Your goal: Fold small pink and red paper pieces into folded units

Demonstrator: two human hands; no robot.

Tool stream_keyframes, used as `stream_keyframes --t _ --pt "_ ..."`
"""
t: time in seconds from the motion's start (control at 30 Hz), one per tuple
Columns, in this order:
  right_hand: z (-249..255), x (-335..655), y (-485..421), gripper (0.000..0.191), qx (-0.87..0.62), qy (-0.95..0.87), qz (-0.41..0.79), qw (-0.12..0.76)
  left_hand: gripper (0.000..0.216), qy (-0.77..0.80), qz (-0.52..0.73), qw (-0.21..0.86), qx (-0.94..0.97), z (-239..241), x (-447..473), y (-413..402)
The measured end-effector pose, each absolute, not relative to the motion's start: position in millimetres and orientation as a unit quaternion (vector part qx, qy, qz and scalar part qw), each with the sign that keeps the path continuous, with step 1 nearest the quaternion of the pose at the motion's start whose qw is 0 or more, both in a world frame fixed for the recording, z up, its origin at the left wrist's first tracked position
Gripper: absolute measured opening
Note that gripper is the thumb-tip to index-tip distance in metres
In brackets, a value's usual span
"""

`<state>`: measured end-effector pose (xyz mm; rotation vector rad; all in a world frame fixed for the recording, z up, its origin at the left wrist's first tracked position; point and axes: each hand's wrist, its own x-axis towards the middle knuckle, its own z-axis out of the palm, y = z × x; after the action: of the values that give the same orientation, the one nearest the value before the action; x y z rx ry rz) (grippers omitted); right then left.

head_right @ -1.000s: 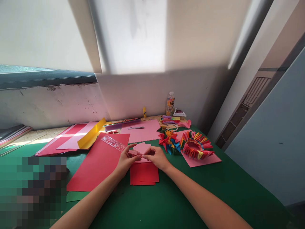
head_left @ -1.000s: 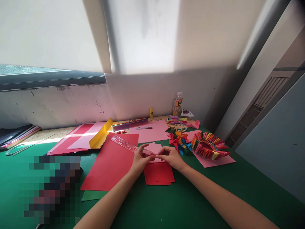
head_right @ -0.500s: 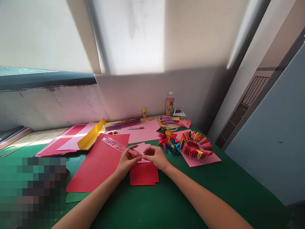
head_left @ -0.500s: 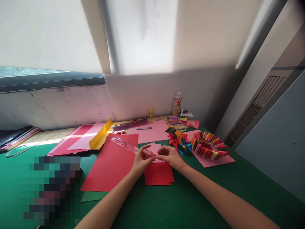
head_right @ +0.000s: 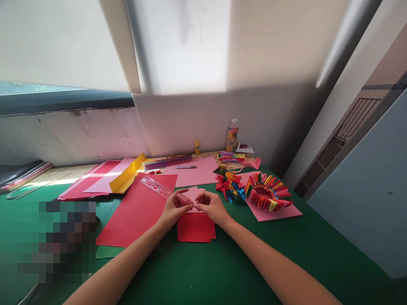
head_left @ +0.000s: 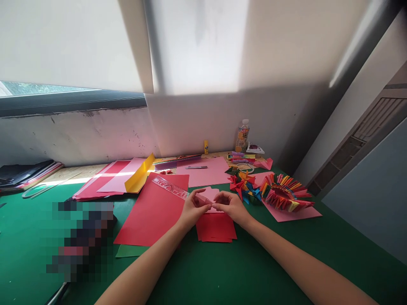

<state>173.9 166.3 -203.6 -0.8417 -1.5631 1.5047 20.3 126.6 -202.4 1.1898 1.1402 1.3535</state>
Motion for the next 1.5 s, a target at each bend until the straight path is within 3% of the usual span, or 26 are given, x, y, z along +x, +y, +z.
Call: stream_keyframes --t 0.33,0.63,1.07,1.5 --pt "-204 174 166 0.019 -0.341 -0.662 0.522 0.417 0.022 0.401 0.585 0.527 0.469 -201 22 126" --pt "-206 172 163 0.015 -0.354 -0.683 0.482 0.419 0.029 0.431 0.598 0.548 0.395 -203 22 127" --pt "-204 171 160 0.022 -0.338 -0.715 0.500 0.352 0.036 0.442 0.591 0.545 0.398 -210 18 131" --pt "-197 175 161 0.025 -0.303 -0.687 0.518 0.410 0.022 0.441 0.541 0.519 0.493 -201 25 124"
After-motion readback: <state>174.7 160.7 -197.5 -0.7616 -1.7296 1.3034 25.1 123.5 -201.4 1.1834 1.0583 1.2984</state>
